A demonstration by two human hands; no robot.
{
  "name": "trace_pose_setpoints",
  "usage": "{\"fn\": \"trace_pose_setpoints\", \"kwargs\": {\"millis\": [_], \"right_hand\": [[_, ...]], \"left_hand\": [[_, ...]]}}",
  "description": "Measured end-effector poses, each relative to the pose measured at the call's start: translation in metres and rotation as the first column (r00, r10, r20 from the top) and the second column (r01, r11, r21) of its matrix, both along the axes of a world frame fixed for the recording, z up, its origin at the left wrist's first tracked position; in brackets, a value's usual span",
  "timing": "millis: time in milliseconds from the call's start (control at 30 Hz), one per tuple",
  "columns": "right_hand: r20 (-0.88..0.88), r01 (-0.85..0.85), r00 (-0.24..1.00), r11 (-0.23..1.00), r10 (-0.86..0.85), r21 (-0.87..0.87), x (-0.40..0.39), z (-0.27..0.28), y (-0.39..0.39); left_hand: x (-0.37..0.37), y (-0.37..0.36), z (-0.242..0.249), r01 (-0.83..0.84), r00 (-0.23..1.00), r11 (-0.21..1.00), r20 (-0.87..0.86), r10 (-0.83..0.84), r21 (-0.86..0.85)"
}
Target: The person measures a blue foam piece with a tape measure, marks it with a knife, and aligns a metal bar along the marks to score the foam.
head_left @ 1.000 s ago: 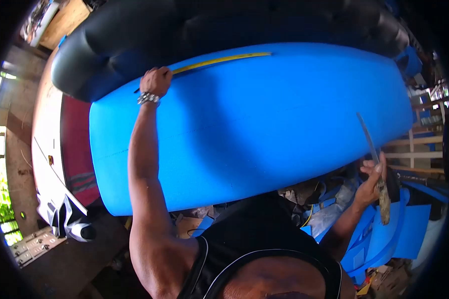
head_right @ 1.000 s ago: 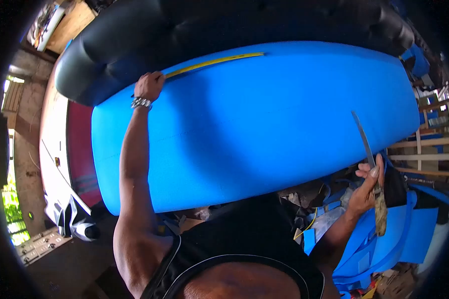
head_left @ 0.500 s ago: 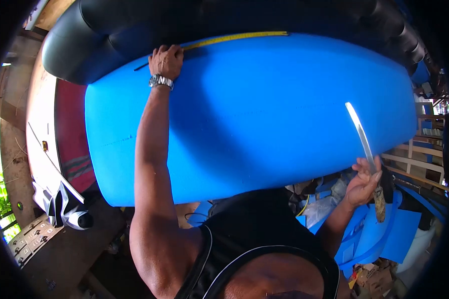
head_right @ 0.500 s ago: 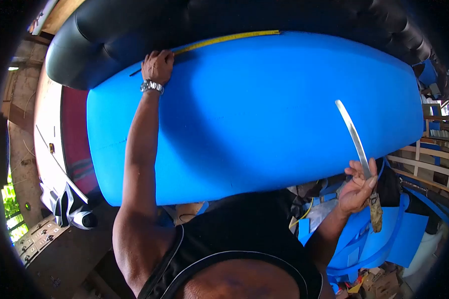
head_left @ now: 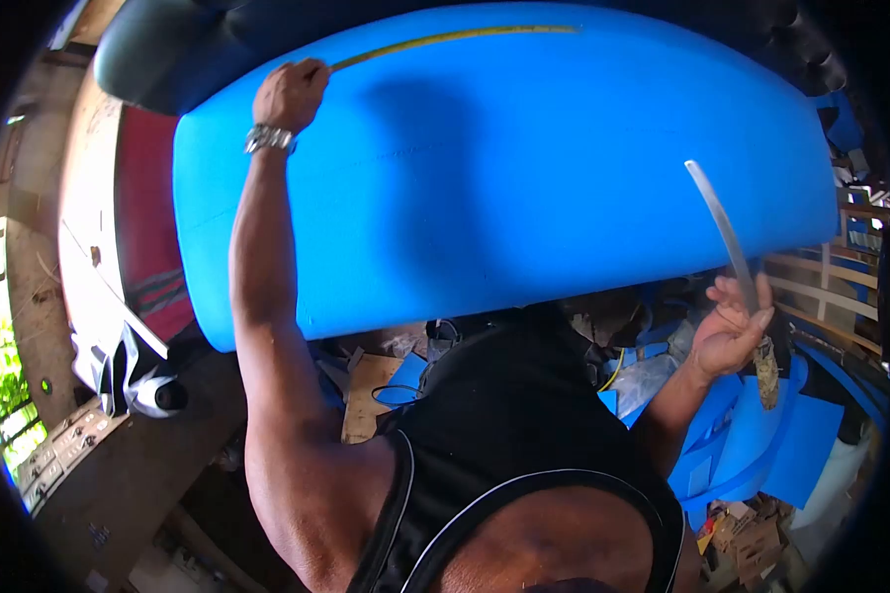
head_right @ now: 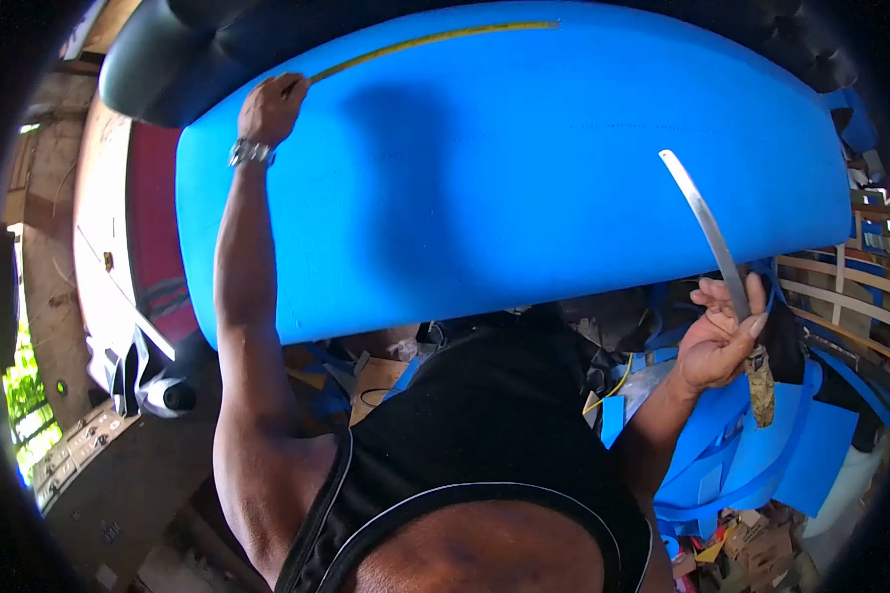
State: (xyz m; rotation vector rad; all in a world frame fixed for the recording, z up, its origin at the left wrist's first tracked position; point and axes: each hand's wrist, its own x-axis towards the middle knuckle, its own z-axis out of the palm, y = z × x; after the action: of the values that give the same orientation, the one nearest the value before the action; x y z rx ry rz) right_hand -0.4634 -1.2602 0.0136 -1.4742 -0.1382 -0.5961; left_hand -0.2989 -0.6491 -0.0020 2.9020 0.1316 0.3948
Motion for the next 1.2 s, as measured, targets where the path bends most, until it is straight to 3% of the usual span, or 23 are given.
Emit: {"fn": "trace_pose_setpoints", "kwargs": {"millis": [167, 233, 300, 367, 400, 533, 700, 833, 933, 1067, 1100, 1133, 1200], "right_hand": [[-0.055, -0.015, 0.998, 0.995, 0.021, 0.100, -0.034, 0.007, -0.013], [-0.043, -0.044, 0.998, 0.992, 0.049, 0.115, -0.071, 0.011, -0.046], [-0.110, -0.083, 0.989, 0.984, 0.101, 0.158, -0.049, -0.028, -0.062], [-0.123, -0.105, 0.984, 0.981, 0.125, 0.163, -0.030, -0.057, -0.056], [-0.104, -0.107, 0.987, 0.984, 0.123, 0.144, -0.037, -0.056, -0.050], [-0.017, -0.225, 0.973, 0.959, 0.231, 0.174, -0.083, -0.017, -0.022], [-0.032, -0.210, 0.974, 0.941, 0.226, 0.265, -0.113, -0.017, 0.005], [-0.155, -0.060, 0.984, 0.987, 0.083, 0.148, -0.142, -0.034, 0.018], [-0.113, 0.049, 0.993, 0.986, -0.031, 0.156, -0.165, -0.033, 0.022], [-0.084, 0.102, 0.992, 0.983, -0.090, 0.154, -0.176, -0.021, 0.022], [-0.070, 0.151, 0.987, 0.982, -0.144, 0.110, -0.182, -0.017, 0.028], [-0.055, 0.200, 0.979, 0.977, -0.197, 0.067, -0.187, -0.012, 0.035], [0.007, 0.281, 0.960, 0.959, -0.282, 0.013, -0.188, 0.001, 0.055]], "left_hand": [[-0.215, 0.043, 0.077, -0.137, 0.988, 0.975, -0.098, 0.122, -0.175], [-0.327, 0.013, 0.126, -0.312, 0.929, 0.938, -0.256, 0.268, -0.151], [-0.376, 0.015, 0.102, -0.101, 0.964, 0.994, -0.251, 0.085, -0.051], [-0.375, 0.011, 0.083, -0.418, 0.893, 0.899, -0.244, 0.379, -0.133], [-0.381, 0.010, 0.082, -0.430, 0.887, 0.886, -0.266, 0.378, -0.175], [-0.415, 0.018, 0.076, -0.336, 0.932, 0.906, -0.229, 0.280, -0.258], [-0.364, -0.007, 0.063, -0.122, 0.916, 0.967, -0.400, 0.023, -0.225], [-0.372, 0.012, 0.044, -0.087, 0.911, 0.968, -0.411, -0.018, -0.236], [-0.381, 0.025, 0.036, -0.069, 0.925, 0.962, -0.378, -0.038, -0.265], [-0.358, -0.027, 0.029, -0.047, 0.947, 0.976, -0.320, -0.025, -0.213], [-0.336, -0.053, 0.033, -0.045, 0.925, 0.969, -0.376, -0.051, -0.242], [-0.318, -0.071, 0.018, -0.002, 0.937, 0.948, -0.332, -0.109, -0.319], [-0.294, -0.121, 0.015, 0.068, 0.937, 0.946, -0.306, -0.170, -0.318]]}}
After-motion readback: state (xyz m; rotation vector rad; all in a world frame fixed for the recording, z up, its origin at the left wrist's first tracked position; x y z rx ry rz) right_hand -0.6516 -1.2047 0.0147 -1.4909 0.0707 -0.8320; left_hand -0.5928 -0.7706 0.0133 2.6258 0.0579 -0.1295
